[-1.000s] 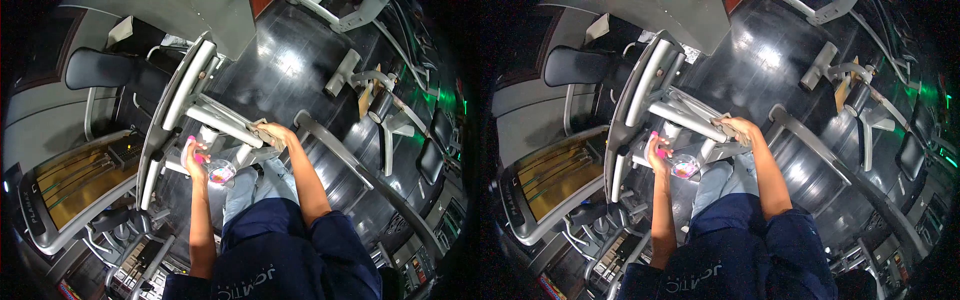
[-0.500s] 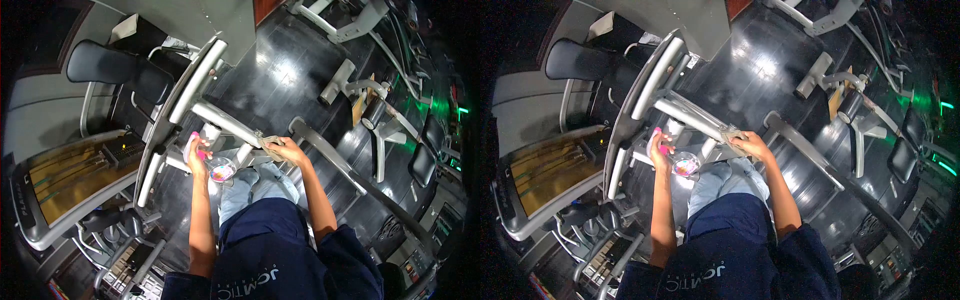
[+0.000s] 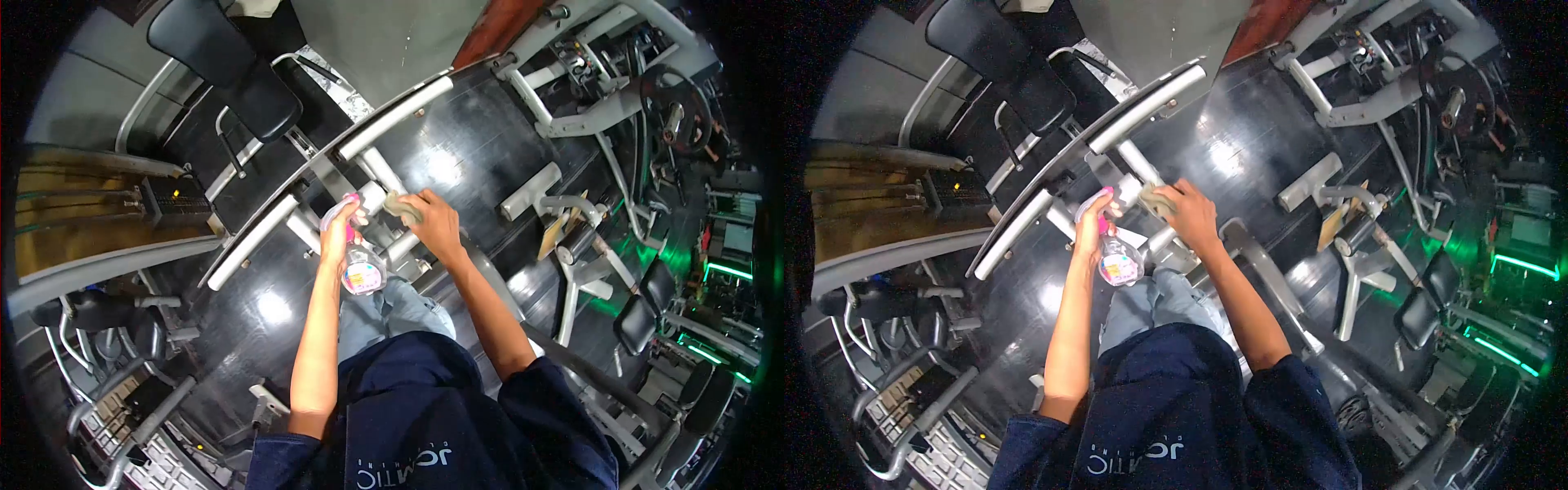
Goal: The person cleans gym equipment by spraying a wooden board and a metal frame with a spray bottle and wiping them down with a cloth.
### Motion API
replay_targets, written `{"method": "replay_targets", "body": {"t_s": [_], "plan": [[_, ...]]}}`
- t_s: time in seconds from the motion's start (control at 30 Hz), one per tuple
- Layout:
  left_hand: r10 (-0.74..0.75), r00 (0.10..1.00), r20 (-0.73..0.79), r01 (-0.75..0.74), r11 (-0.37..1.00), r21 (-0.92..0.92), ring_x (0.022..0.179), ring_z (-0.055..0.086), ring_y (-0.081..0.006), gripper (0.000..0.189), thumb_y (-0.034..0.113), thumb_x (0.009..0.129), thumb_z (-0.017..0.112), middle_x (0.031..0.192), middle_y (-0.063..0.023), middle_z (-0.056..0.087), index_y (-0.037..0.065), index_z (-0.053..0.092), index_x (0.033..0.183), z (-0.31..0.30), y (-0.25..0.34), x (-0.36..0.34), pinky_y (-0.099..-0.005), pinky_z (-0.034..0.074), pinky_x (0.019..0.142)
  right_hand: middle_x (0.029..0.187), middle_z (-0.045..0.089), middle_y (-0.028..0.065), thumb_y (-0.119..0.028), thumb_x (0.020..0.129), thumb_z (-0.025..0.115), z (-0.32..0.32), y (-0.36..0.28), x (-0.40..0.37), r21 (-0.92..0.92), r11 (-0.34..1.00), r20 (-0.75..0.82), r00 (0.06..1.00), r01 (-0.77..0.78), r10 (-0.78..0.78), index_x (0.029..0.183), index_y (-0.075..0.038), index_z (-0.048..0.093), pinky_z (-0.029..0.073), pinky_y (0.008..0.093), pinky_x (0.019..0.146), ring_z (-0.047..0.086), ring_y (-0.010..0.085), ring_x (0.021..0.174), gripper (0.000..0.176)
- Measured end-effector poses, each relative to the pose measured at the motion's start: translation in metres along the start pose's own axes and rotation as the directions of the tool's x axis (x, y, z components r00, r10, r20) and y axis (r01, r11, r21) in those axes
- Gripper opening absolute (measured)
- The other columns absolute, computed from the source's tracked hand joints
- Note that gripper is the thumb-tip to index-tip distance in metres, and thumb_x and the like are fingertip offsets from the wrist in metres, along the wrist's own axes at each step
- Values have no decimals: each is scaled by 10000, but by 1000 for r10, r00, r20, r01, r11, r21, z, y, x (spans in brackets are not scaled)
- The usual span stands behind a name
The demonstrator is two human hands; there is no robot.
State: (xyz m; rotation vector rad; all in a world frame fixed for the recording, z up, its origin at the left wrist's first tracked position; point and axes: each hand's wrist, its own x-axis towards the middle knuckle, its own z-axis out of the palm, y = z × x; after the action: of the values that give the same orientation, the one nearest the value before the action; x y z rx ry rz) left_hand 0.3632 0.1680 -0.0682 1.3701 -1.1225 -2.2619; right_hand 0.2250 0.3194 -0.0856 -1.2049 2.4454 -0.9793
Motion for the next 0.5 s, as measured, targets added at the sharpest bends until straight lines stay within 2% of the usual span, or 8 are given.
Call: {"method": "replay_targets", "body": {"t_s": [0.1, 0.2, 0.27, 0.33, 0.37, 0.4, 0.47, 0.5], "plan": [[-67, 998, 20, 67, 997, -23, 475, 510, -120, 343, 299, 870, 662, 795, -75, 630, 38, 644, 1092, -10, -16, -9, -259, 417, 446, 931, 599, 27, -170, 678, 749, 2, 19, -31, -274, 962, 150, 988, 11, 31, 1042, -268, 702, 536, 434, 689, 644, 279, 908, 380], [-55, 998, 35, 55, 998, 1, 471, 524, -125, 340, 306, 857, 678, 806, -85, 644, 30, 652, 1054, -18, -32, -22, -260, 417, 443, 932, 604, 28, -165, 676, 748, 2, 25, -54, -310, 951, 131, 991, 6, 36, 1032, -266, 705, 548, 426, 673, 650, 279, 909, 372], [-31, 999, 28, 33, 998, -56, 465, 533, -130, 328, 305, 846, 693, 793, -93, 651, 15, 667, 997, -23, -39, -32, -264, 413, 430, 926, 607, 24, -171, 678, 755, 3, 23, -47, -388, 921, 174, 984, 42, 28, 1049, -256, 701, 549, 426, 663, 655, 275, 895, 384], [0, 999, 41, 2, 998, -56, 472, 542, -140, 324, 300, 843, 700, 772, -95, 649, -2, 677, 958, -29, -47, -35, -273, 410, 416, 929, 624, 18, -162, 719, 727, -1, 2, -24, -399, 913, 129, 991, 88, -40, 1037, -225, 724, 526, 412, 656, 657, 266, 881, 325], [10, 998, 57, -4, 995, -95, 487, 553, -136, 305, 287, 849, 697, 766, -92, 650, -10, 685, 918, -33, -50, -36, -274, 412, 408, 872, 636, 47, -161, 711, 738, 1, -2, -9, -392, 903, 87, 984, 175, -153, 1068, -192, 663, 518, 426, 625, 660, 286, 830, 366], [7, 999, 48, -2, 994, -111, 487, 553, -136, 305, 287, 849, 697, 766, -92, 650, -10, 685, 918, -35, -52, -37, -274, 412, 408, 872, 636, 47, -161, 711, 738, 2, -9, 4, -396, 899, 103, 982, 188, -160, 1068, -192, 663, 518, 426, 625, 660, 286, 830, 366], [12, 998, 57, -6, 995, -103, 487, 550, -131, 293, 278, 858, 689, 770, -89, 651, -9, 682, 914, -39, -52, -41, -267, 415, 408, 802, 644, 85, -164, 703, 747, 3, -23, 21, -437, 897, 129, 992, 59, -3, 1075, -155, 556, 505, 444, 592, 658, 319, 757, 419], [-5, 998, 60, 12, 993, -115, 541, 581, -122, 284, 274, 864, 688, 776, -81, 653, -4, 685, 925, -41, -53, -40, -257, 420, 410, 814, 647, 129, -160, 692, 778, 6, -20, 20, -396, 914, 135, 990, 91, -41, 1075, -133, 447, 503, 481, 627, 656, 353, 794, 506]]}}
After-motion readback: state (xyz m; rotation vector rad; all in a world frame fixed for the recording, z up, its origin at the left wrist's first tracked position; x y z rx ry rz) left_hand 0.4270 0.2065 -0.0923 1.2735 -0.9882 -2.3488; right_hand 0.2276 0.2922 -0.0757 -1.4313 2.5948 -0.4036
